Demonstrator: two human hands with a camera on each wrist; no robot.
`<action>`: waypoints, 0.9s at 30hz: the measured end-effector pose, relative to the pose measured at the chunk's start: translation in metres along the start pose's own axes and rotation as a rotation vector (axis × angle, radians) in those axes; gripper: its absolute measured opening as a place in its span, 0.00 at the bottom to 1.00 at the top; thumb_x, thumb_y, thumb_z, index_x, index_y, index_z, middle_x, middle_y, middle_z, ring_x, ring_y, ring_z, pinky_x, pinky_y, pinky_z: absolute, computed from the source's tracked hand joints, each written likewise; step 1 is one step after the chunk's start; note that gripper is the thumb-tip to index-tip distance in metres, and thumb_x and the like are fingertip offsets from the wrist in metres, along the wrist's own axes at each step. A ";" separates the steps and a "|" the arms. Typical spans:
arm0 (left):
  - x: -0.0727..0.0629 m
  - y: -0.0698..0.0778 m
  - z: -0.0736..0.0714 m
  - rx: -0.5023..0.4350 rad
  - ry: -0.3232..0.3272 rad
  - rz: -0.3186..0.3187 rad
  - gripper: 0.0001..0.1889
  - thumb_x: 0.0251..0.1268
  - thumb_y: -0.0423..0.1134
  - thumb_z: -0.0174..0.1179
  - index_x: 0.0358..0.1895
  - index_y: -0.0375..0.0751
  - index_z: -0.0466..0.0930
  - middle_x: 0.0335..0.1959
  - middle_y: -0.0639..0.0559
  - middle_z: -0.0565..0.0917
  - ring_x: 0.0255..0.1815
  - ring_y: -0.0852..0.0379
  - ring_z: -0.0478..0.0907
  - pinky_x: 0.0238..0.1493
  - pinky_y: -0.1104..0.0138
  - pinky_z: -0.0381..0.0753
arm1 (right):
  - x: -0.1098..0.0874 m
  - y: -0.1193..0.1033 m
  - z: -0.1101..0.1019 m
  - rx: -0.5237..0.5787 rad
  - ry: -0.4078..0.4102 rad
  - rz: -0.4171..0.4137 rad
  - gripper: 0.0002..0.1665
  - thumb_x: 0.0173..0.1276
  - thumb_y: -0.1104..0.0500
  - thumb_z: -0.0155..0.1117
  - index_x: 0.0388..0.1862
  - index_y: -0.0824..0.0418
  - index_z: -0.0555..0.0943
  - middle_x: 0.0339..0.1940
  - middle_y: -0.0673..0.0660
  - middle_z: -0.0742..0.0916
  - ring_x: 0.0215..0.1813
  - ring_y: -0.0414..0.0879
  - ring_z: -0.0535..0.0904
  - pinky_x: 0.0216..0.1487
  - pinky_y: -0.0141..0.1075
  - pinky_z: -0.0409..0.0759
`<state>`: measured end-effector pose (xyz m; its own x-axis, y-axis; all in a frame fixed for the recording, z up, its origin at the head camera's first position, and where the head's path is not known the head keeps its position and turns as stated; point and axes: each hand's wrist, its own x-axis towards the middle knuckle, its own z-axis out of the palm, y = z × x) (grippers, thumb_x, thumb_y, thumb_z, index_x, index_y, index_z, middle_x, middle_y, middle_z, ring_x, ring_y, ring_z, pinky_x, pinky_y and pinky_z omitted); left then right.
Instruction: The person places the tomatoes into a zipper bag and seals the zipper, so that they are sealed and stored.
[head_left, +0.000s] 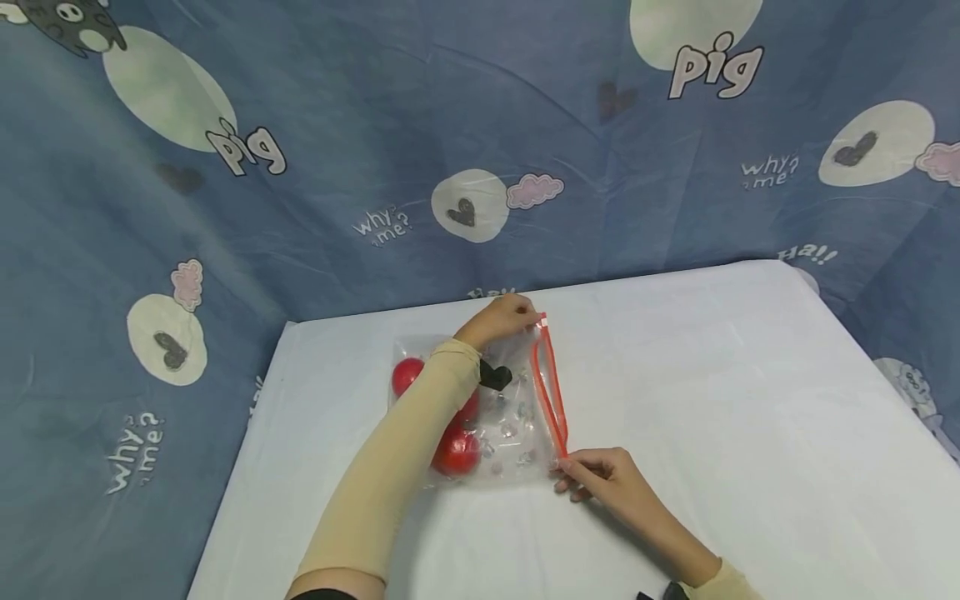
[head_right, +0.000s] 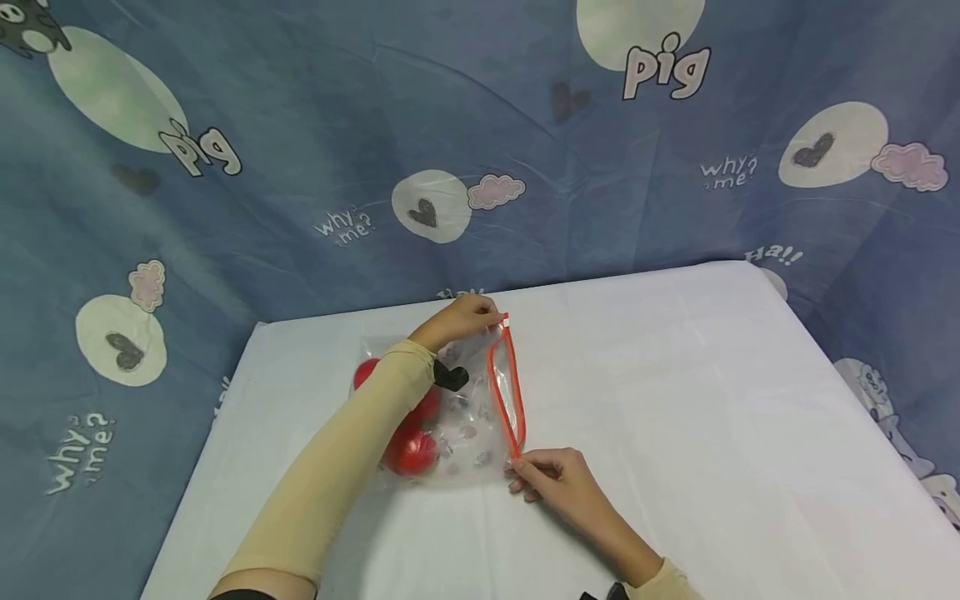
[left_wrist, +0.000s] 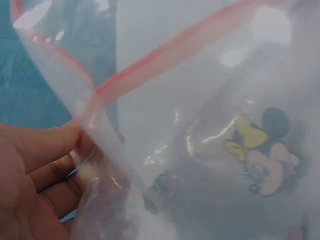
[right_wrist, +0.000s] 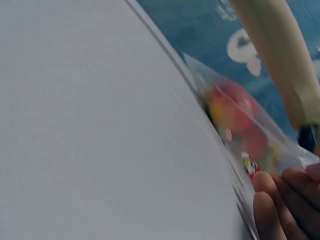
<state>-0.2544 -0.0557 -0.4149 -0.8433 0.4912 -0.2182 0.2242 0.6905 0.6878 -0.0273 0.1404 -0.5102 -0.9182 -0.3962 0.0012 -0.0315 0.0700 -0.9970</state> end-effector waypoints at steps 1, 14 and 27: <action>-0.002 -0.002 -0.002 -0.012 0.015 -0.002 0.14 0.81 0.41 0.53 0.36 0.36 0.81 0.36 0.47 0.82 0.34 0.58 0.72 0.38 0.69 0.72 | 0.000 0.000 -0.003 -0.002 0.010 0.002 0.17 0.78 0.61 0.60 0.51 0.75 0.86 0.43 0.71 0.91 0.39 0.39 0.91 0.37 0.38 0.91; -0.030 -0.044 -0.037 -0.247 0.248 -0.046 0.16 0.82 0.44 0.52 0.44 0.33 0.81 0.38 0.43 0.86 0.39 0.52 0.82 0.48 0.62 0.82 | 0.016 -0.009 -0.053 -0.054 0.257 -0.018 0.19 0.80 0.61 0.57 0.51 0.78 0.83 0.39 0.66 0.92 0.39 0.39 0.90 0.37 0.37 0.90; -0.107 -0.076 -0.005 -0.605 0.561 -0.105 0.11 0.80 0.40 0.55 0.41 0.34 0.77 0.27 0.58 0.80 0.31 0.63 0.78 0.37 0.72 0.81 | 0.082 -0.034 -0.099 -0.119 0.448 -0.020 0.26 0.79 0.51 0.61 0.53 0.75 0.83 0.33 0.37 0.90 0.38 0.29 0.86 0.37 0.30 0.89</action>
<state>-0.1834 -0.1638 -0.4403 -0.9994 -0.0081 -0.0341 -0.0351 0.2346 0.9714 -0.1407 0.1961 -0.4685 -0.9963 0.0340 0.0794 -0.0720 0.1811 -0.9808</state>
